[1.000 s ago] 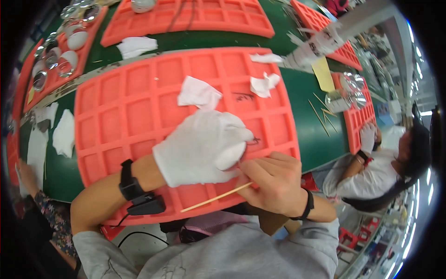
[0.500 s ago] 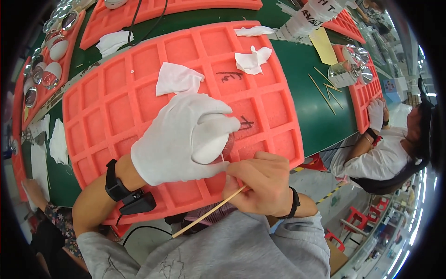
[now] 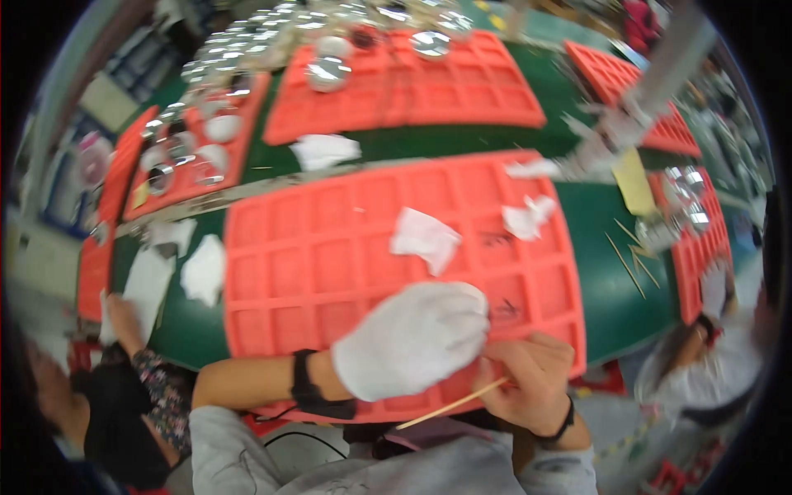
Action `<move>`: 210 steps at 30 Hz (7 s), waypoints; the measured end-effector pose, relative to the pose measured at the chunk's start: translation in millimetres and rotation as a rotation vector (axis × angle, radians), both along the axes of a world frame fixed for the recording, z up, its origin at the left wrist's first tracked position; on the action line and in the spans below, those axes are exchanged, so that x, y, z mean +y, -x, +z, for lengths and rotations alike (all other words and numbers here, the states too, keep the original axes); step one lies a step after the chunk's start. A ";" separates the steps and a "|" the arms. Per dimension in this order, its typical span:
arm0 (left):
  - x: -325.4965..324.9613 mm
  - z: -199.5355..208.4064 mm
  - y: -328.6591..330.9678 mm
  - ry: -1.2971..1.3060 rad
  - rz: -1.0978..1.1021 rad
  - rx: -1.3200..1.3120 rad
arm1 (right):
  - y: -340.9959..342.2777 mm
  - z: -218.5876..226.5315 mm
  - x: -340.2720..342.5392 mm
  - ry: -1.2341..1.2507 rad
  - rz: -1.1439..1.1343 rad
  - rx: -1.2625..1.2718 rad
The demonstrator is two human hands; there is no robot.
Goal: The person wipes a round electronic device with a cloth and uses a wooden stick to clean its ports and crevices. The person then applies a substance to the seams with the stick and wipes the device again.
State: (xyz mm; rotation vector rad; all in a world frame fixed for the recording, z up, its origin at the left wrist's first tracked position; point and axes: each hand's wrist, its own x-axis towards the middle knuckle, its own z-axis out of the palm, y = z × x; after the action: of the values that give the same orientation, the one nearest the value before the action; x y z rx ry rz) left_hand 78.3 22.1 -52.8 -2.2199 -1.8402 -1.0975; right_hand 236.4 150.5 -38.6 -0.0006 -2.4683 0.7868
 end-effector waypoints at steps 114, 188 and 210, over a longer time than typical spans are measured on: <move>-20.5 14.4 36.4 0.391 -0.192 -0.230 | 90.7 -2.0 92.8 0.121 0.768 -0.643; -10.6 -16.3 55.2 0.234 -0.001 -1.028 | 89.6 2.6 60.6 0.626 0.500 -0.436; -23.5 -9.7 62.1 0.323 -0.019 -0.951 | 33.6 35.6 194.2 0.165 0.040 -0.367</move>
State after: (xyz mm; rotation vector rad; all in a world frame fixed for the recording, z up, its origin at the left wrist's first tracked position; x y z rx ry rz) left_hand 16.2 -1.4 -62.4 -1.9905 -2.4310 -2.2786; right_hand 202.8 344.7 -3.0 -0.1715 -2.7412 1.0882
